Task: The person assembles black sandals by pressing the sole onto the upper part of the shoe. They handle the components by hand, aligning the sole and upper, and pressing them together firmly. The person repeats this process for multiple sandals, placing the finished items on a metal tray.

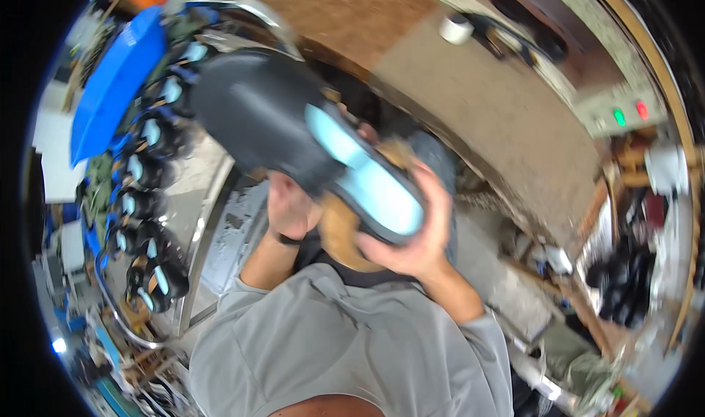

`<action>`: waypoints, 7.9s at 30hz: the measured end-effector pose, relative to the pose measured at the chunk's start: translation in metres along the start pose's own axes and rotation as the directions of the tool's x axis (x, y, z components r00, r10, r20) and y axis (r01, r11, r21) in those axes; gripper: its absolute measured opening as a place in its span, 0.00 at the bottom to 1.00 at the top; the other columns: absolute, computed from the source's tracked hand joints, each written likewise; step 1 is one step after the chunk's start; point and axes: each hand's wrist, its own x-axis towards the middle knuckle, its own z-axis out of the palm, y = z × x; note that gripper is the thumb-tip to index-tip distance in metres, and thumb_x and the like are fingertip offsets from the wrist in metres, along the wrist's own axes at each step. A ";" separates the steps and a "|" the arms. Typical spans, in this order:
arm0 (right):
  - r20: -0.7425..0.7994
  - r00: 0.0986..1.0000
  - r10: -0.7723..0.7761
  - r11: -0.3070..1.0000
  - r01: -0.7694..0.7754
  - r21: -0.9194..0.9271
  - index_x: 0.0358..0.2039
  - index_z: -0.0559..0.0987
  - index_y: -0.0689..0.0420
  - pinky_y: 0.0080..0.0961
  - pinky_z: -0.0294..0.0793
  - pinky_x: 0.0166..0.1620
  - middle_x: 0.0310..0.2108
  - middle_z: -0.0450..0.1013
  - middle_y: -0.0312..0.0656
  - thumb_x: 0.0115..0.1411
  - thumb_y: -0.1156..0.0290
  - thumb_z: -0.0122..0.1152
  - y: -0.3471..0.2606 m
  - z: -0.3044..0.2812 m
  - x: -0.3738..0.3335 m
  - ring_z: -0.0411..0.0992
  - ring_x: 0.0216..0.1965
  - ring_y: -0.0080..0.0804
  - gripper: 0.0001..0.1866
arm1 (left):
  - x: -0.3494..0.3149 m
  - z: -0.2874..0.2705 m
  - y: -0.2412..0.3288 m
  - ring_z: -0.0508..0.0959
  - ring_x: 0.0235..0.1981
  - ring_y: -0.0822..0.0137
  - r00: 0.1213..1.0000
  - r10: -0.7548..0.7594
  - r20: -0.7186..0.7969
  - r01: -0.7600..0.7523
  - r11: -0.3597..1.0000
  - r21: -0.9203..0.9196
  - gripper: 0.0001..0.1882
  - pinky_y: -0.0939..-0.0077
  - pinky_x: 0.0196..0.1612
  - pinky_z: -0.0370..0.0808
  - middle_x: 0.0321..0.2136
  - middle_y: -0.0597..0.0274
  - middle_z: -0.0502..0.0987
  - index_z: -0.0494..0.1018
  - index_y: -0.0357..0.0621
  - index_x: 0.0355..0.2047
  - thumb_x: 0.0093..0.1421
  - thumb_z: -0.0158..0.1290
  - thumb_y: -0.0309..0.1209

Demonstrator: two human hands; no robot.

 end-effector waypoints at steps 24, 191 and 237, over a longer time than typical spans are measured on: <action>0.144 0.765 0.627 0.205 -0.341 0.917 0.54 0.70 0.57 0.35 0.70 0.52 0.47 0.71 0.39 0.49 0.73 0.55 0.130 0.014 0.013 0.71 0.46 0.33 0.28 | 0.012 -0.014 0.058 0.65 0.49 0.55 0.732 0.519 0.441 -0.678 0.624 0.390 0.46 0.53 0.59 0.59 0.47 0.49 0.64 0.63 0.37 0.50 0.42 0.60 0.62; -0.851 0.377 0.366 -0.720 -0.464 -0.515 0.48 0.77 0.58 0.73 0.64 0.43 0.51 0.70 0.56 0.59 0.65 0.49 0.152 -0.417 0.005 0.68 0.52 0.58 0.19 | 0.057 0.018 -0.130 0.77 0.42 0.59 0.792 -0.580 0.190 0.578 0.813 0.068 0.17 0.68 0.48 0.74 0.42 0.49 0.76 0.69 0.35 0.47 0.58 0.53 0.28; 0.371 0.916 0.152 -0.155 0.392 -0.907 0.47 0.71 0.55 0.33 0.68 0.47 0.42 0.69 0.42 0.52 0.66 0.55 0.318 -0.169 0.396 0.66 0.48 0.36 0.20 | 0.076 -0.052 -0.148 0.77 0.44 0.63 0.696 -0.704 0.141 0.718 0.684 -0.129 0.15 0.69 0.50 0.72 0.43 0.51 0.77 0.72 0.33 0.46 0.58 0.53 0.26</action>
